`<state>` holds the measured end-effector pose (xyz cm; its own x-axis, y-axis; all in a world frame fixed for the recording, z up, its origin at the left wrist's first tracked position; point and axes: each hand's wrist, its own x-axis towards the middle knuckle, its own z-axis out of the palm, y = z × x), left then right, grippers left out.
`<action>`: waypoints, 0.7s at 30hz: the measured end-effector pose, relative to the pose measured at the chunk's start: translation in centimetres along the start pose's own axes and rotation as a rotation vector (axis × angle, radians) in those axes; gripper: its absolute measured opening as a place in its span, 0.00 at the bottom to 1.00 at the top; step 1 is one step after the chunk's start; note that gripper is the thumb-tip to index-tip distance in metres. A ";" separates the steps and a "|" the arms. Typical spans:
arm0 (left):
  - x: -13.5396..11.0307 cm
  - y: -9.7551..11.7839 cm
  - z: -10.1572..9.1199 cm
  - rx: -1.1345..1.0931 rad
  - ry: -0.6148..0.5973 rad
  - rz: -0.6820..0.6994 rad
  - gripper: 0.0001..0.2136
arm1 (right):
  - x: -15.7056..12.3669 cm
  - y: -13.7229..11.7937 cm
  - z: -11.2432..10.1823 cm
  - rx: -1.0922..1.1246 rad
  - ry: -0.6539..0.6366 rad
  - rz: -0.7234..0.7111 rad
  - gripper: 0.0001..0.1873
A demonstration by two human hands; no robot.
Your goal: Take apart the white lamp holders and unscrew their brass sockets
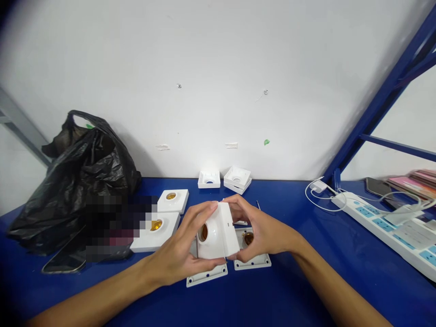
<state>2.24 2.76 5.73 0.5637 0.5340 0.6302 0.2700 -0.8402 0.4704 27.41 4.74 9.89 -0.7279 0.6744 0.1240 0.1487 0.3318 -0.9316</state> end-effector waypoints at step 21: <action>10.0 -7.0 -3.8 -0.398 0.475 -0.820 0.27 | 0.4 1.3 -0.6 -0.016 0.079 0.001 0.38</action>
<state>2.97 14.37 11.08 -0.0681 0.9845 0.1614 0.1054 -0.1538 0.9825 27.76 5.84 8.91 -0.6727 0.7244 0.1507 0.1603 0.3415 -0.9261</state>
